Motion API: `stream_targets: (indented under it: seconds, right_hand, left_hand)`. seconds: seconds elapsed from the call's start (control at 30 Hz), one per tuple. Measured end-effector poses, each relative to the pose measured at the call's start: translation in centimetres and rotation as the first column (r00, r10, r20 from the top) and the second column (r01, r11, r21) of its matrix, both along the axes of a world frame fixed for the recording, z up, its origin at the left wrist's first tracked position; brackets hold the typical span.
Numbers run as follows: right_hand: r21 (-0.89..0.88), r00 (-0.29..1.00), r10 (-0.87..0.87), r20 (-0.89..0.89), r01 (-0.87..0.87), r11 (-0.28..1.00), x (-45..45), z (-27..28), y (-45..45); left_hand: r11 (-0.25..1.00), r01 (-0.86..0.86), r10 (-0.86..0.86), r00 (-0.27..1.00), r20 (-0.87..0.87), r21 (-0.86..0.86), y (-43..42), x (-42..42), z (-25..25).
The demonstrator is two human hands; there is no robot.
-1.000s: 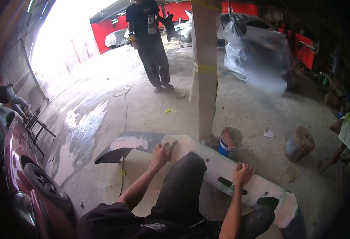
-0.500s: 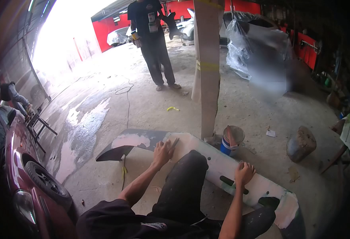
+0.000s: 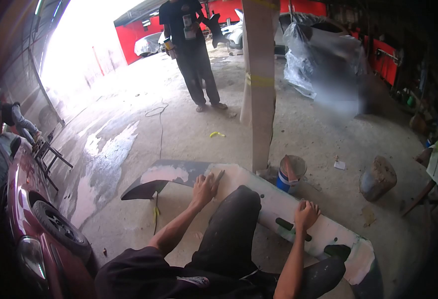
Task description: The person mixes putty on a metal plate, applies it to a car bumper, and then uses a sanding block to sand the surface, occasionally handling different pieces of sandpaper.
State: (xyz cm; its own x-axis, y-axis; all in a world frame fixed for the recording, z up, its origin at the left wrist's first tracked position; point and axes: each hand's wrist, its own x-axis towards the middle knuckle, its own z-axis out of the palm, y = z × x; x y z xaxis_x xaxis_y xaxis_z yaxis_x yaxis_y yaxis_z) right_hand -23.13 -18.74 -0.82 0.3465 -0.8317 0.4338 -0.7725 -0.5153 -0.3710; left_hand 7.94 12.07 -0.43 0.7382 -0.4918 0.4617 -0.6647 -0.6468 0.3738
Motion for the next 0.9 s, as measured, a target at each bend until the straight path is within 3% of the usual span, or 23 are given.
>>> stream_targets:
  seconds: [0.43, 0.9]
  right_hand:
    - [0.09, 0.996, 0.014, -0.089, -0.006, 0.996, 0.2, -0.8, -0.4]
    - [0.047, 0.996, 0.051, -0.075, -0.047, 0.998, 0.1, -0.9, -0.3]
  left_hand:
    - [0.999, -0.016, 0.016, 1.0, -0.004, -0.027, 0.4, -0.3, 0.4]
    - [0.998, -0.034, 0.033, 0.999, -0.027, -0.049, 0.7, -0.2, -0.2]
